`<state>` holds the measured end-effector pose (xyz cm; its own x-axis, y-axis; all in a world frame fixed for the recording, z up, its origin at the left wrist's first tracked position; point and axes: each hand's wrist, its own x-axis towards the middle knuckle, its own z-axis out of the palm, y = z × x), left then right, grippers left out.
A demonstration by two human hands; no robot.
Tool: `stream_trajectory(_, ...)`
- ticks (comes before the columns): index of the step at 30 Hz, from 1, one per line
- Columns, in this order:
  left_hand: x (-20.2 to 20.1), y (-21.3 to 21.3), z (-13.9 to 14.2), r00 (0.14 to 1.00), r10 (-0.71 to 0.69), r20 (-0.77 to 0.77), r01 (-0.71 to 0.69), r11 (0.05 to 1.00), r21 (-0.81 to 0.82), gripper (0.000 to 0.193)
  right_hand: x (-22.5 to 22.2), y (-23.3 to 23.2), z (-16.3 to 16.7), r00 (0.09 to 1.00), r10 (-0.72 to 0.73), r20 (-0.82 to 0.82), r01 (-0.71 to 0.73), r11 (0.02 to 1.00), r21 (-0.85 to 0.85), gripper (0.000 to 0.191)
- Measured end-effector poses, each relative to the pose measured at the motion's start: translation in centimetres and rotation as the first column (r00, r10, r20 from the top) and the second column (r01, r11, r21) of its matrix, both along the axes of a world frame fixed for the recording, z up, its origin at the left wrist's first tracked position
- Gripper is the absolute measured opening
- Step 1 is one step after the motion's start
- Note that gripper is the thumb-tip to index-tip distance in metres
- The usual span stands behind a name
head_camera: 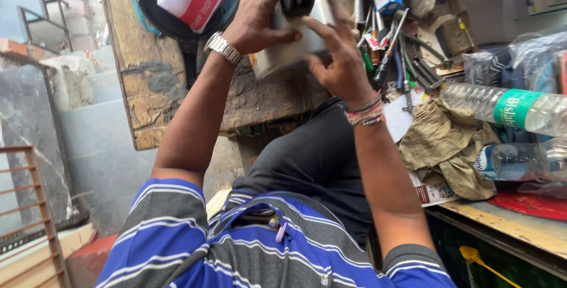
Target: The person removes a handle from a metal pot using a hammer and chisel, then retrieves a screw from a parts box and uses a screwdriver to attach the handle back to the pot.
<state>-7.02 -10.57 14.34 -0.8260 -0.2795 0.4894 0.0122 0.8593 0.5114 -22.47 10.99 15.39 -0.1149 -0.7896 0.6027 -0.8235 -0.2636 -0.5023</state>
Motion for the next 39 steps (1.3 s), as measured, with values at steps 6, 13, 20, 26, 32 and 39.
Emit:
stream_trajectory(6,-0.3,0.3,0.4,0.98,0.063,0.187,-0.074,0.996,0.054,0.083,-1.8,-4.9,2.7,0.984,-0.046,-0.171,0.052,0.998,0.029,0.044)
stream_trajectory(13,-0.3,0.5,0.5,0.982,0.078,0.173,-0.104,0.983,0.151,0.089,-1.9,-5.6,2.6,0.979,-0.014,-0.203,-0.001,0.997,-0.073,0.033)
stream_trajectory(20,-0.2,0.3,0.1,0.976,0.071,0.204,-0.101,0.984,0.144,0.086,-6.9,-5.7,4.1,0.914,0.112,0.391,0.013,0.953,-0.304,0.016)
stream_trajectory(26,-0.3,0.3,-0.2,0.985,0.062,0.16,-0.082,0.989,0.124,0.085,-4.5,-2.5,-2.3,0.334,0.137,0.933,0.225,0.949,-0.22,0.027)
stream_trajectory(32,-0.2,0.6,0.7,0.994,0.07,0.083,-0.085,0.978,0.191,0.041,-2.0,-1.3,-9.0,0.159,0.22,0.962,0.391,0.881,-0.266,0.026)
stream_trajectory(39,-3.9,-4.9,-1.1,0.964,0.227,-0.137,-0.206,0.967,0.15,0.011,-1.1,0.9,-12.2,0.335,-0.01,0.942,0.586,0.785,-0.2,0.025)
